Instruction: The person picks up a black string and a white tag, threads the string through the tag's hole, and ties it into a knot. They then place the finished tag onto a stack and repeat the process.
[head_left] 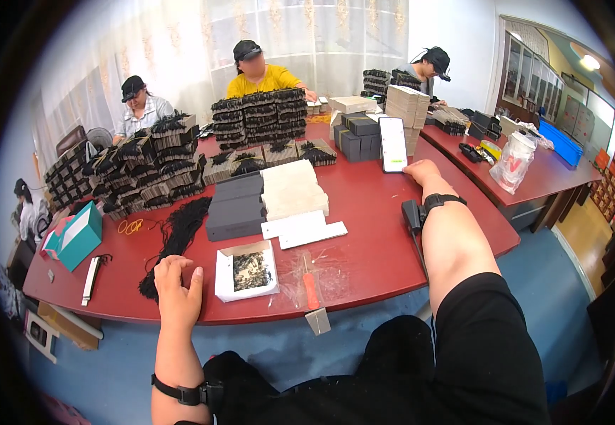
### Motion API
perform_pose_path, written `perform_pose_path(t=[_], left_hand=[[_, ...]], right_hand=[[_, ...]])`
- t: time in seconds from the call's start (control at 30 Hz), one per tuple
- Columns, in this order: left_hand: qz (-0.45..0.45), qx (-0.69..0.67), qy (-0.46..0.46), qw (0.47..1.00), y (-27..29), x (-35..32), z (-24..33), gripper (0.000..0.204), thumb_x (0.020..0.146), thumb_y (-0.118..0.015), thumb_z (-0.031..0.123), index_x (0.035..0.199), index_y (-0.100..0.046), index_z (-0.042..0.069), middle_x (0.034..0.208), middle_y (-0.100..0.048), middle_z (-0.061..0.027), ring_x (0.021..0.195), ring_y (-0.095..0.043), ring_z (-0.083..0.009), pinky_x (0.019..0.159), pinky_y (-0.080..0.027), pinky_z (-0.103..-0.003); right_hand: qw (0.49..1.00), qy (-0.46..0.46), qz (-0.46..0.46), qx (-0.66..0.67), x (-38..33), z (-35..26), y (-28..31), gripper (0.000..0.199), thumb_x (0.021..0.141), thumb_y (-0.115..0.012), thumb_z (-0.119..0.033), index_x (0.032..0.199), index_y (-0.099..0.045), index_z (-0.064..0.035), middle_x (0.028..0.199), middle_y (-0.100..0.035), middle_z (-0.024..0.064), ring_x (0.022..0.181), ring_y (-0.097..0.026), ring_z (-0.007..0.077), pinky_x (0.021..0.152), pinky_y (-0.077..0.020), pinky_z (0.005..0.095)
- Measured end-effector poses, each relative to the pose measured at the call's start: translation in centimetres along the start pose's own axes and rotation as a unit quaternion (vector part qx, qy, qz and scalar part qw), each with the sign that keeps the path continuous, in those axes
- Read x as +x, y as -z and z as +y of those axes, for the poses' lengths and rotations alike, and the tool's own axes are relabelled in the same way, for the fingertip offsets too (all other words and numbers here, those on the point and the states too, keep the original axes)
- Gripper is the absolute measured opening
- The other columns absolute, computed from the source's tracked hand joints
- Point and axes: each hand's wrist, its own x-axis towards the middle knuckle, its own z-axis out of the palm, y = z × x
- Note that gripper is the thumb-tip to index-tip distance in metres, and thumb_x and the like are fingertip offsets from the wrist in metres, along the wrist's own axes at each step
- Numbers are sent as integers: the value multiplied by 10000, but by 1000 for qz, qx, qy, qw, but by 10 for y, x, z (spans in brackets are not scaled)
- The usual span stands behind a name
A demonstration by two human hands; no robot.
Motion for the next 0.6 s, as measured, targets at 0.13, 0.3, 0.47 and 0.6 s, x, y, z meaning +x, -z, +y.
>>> perform_pose_path(t=[0.13, 0.3, 0.47, 0.6], left_hand=[[10, -1, 4, 1000, 3, -1, -2, 175, 754, -655, 89, 896, -561, 51, 995, -549, -97, 988, -480, -291, 881, -372, -394], [30, -24, 1, 999, -10, 3, -6, 157, 747, -658, 95, 844, -541, 53, 922, -536, -102, 916, -483, -303, 820, -384, -401], [131, -58, -22, 989, 2, -9, -13, 172, 742, -653, 78, 792, -491, 51, 820, -495, -103, 785, -453, -286, 709, -378, -390], [169, -92, -49, 980, 4, -42, -6, 158, 755, -646, 83, 767, -489, 70, 816, -494, -85, 788, -453, -267, 717, -373, -377]], right_hand=[[1000, 14, -15, 13, 2, -1, -1, 293, 736, -687, -323, 856, -710, -57, 755, -672, 68, 652, -613, 171, 656, -475, 301], [998, -19, -20, 56, 8, 32, 17, 248, 768, -681, -260, 848, -676, -25, 693, -629, 46, 596, -569, 155, 600, -463, 286], [938, -54, -131, 318, -77, -13, 10, 136, 824, -649, -167, 765, -556, -88, 610, -507, -2, 549, -477, 122, 540, -405, 256], [950, 93, -251, 161, -142, -28, 27, 170, 844, -631, -223, 788, -562, -78, 638, -506, -7, 571, -438, 100, 549, -380, 248]])
